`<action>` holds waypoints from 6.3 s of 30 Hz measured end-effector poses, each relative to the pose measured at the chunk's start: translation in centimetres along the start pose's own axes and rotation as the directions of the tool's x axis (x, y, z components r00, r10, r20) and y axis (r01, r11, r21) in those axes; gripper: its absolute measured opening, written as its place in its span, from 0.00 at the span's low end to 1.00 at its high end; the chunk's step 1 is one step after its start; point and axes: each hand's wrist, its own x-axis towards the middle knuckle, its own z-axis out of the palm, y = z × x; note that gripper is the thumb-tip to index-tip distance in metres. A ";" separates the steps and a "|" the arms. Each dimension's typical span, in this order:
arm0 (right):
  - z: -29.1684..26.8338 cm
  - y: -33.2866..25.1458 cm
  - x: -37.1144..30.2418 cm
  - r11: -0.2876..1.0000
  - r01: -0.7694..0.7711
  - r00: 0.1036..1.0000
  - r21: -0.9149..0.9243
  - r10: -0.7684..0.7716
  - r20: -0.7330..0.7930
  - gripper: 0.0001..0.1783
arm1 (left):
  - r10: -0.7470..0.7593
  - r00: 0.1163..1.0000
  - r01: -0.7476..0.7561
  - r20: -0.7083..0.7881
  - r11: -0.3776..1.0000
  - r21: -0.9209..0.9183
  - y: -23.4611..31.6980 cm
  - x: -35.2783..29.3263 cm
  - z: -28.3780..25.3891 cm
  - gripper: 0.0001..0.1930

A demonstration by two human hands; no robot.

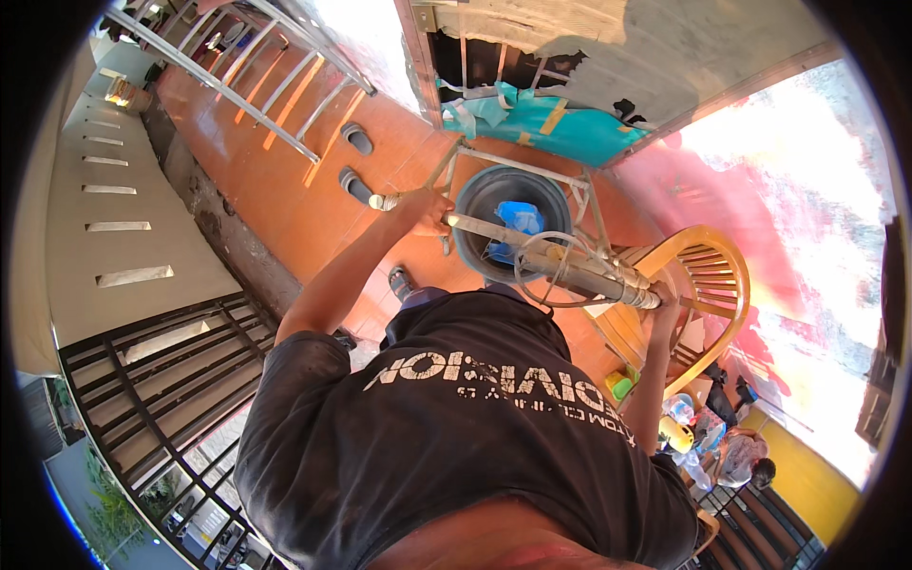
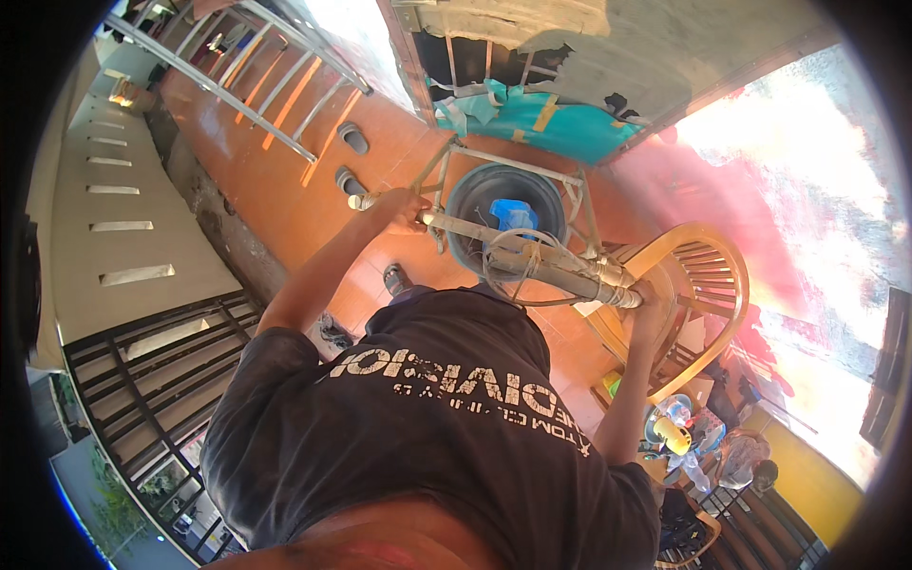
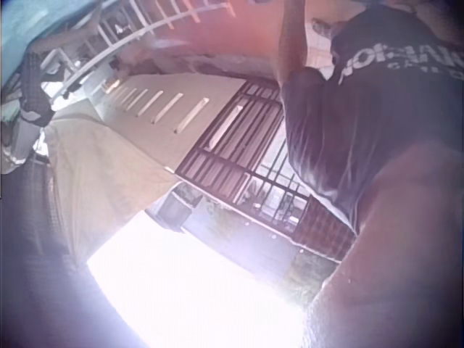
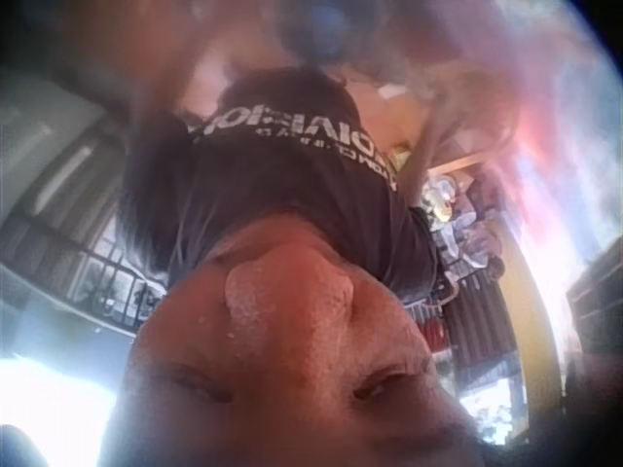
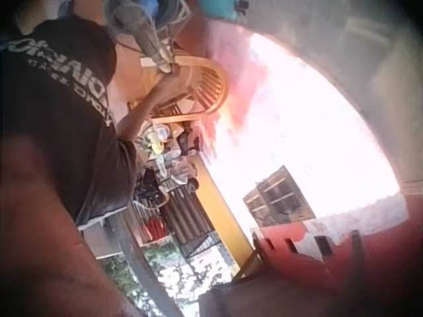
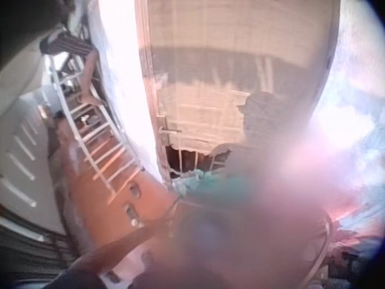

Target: The person paints a white ceiling using a blue-handled brush and a bucket of paint. They repeatedly dip the brush into the bucket and apply paint to the ceiling surface. Later, they move a metal stand, pick up a bucket, and rinse the brush with water from a hose.

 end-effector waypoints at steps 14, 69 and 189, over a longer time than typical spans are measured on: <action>9.2 -19.2 -7.5 0.998 0.058 0.983 -0.016 -0.060 -0.171 0.12 | -0.064 0.976 0.066 -0.208 0.998 0.001 -13.2 -13.6 -4.4 0.10; 44.0 -62.3 -57.2 0.313 -0.761 -0.286 0.568 0.624 -0.727 0.08 | 0.729 -0.019 -0.992 0.685 0.071 -0.102 -1.2 -21.6 -3.1 0.12; 45.6 -51.7 13.0 0.994 0.057 0.789 0.092 0.011 -0.614 0.05 | 0.245 0.867 -0.184 -0.433 0.967 0.178 -62.6 -16.0 -31.6 0.16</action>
